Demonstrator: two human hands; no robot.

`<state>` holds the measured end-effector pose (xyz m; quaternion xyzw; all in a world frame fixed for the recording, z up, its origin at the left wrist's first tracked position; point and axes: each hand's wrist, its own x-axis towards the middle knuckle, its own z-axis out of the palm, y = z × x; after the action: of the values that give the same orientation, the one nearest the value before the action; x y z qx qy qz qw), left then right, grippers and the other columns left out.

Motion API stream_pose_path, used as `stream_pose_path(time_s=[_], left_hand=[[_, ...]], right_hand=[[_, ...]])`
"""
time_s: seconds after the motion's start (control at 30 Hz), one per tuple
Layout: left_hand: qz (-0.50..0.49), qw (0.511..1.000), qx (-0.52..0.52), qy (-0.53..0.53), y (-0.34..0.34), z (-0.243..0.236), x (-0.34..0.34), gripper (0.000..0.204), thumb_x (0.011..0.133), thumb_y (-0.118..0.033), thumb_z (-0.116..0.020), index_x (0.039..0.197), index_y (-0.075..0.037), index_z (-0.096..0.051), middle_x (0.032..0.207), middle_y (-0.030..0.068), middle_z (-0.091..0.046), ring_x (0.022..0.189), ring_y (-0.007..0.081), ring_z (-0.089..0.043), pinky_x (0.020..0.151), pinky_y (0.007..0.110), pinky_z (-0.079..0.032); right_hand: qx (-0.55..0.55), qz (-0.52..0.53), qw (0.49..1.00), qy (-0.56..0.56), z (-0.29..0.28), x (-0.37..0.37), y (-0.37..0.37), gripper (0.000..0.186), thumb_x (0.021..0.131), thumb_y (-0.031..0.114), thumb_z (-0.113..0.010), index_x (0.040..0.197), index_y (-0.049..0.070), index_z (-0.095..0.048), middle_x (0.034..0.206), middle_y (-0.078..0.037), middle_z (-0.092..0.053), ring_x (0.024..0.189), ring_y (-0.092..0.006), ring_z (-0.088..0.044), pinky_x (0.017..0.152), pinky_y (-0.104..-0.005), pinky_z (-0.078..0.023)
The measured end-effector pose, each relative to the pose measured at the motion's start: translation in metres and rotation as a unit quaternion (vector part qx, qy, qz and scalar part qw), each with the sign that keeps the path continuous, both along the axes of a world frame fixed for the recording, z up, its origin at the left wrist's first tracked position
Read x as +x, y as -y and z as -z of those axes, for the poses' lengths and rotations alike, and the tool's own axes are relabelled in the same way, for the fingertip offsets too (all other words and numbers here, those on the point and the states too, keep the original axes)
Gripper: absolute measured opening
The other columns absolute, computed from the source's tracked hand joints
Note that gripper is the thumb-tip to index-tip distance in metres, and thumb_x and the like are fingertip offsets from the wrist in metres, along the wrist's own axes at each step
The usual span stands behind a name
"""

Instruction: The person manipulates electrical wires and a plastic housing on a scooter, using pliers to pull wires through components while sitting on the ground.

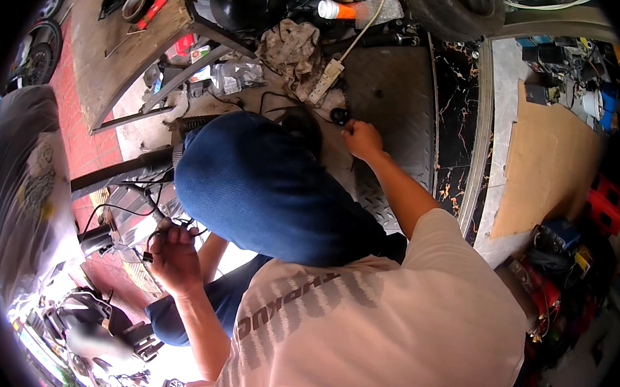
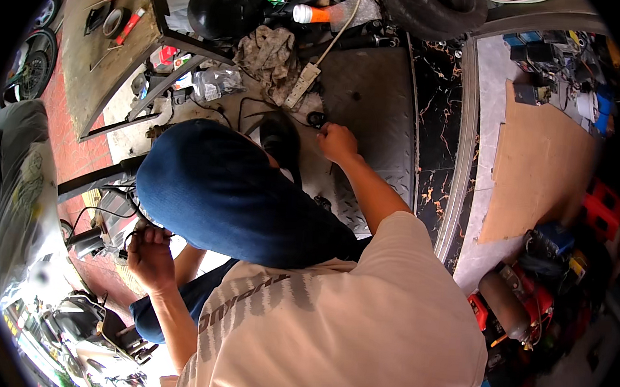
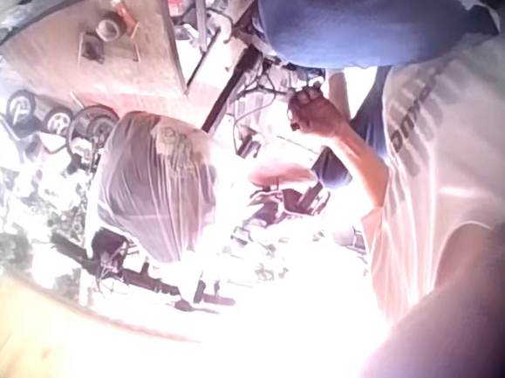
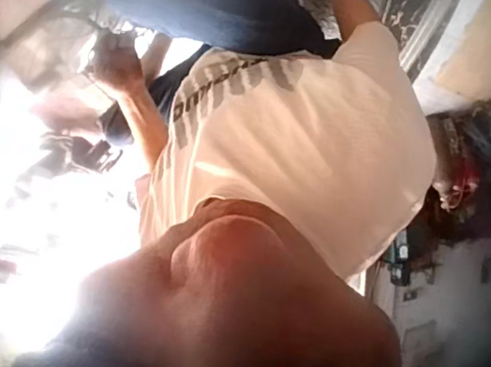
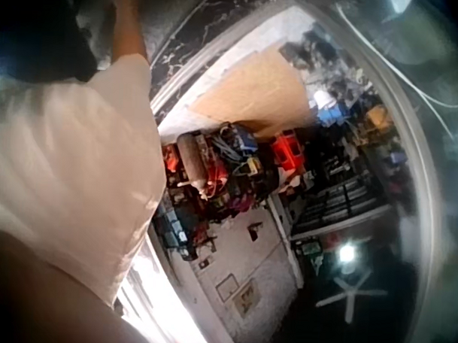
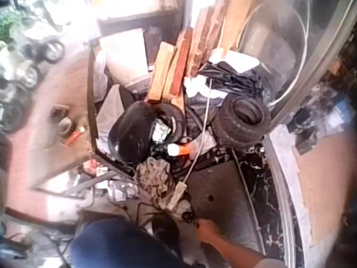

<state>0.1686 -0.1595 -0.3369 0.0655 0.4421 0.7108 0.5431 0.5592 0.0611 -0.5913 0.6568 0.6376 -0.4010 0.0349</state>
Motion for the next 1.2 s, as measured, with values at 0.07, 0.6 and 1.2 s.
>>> stream_pose_path(time_s=[0.07, 0.6, 1.2], left_hand=[[-0.040, 0.998, -0.039, -0.032, 0.006, 0.003, 0.004, 0.036, 0.107, -0.028, -0.048, 0.122, 0.001, -0.062, 0.098, 0.0053, -0.058, 0.087, 0.0197, -0.055, 0.090, 0.045, -0.050], [-0.152, 0.976, -0.130, -0.090, 0.025, -0.012, 0.023, 0.037, 0.108, -0.032, -0.056, 0.076, -0.014, -0.049, 0.065, -0.0057, -0.037, 0.052, 0.0074, -0.036, 0.047, 0.025, -0.033], [-0.083, 0.974, -0.121, -0.171, 0.027, 0.002, 0.034, 0.040, 0.105, -0.021, -0.066, 0.068, -0.008, -0.055, 0.064, -0.0070, -0.049, 0.057, 0.0033, -0.037, 0.051, 0.026, -0.028]], right_hand=[[0.000, -0.010, 1.000, -0.008, -0.001, -0.010, -0.006, 0.027, 0.092, 0.029, -0.070, 0.110, 0.010, -0.077, 0.104, -0.018, -0.076, 0.103, -0.0376, -0.071, 0.090, -0.0463, -0.056], [0.238, -0.086, 0.967, 0.008, -0.101, 0.027, -0.208, 0.030, 0.095, 0.031, -0.072, 0.105, 0.003, -0.077, 0.089, -0.009, -0.075, 0.079, -0.0193, -0.070, 0.071, -0.0356, -0.054], [0.347, -0.330, 0.869, -0.126, -0.366, -0.193, -0.201, 0.032, 0.095, 0.030, -0.075, 0.104, 0.000, -0.076, 0.086, -0.014, -0.077, 0.081, -0.0208, -0.075, 0.075, -0.0339, -0.057]])
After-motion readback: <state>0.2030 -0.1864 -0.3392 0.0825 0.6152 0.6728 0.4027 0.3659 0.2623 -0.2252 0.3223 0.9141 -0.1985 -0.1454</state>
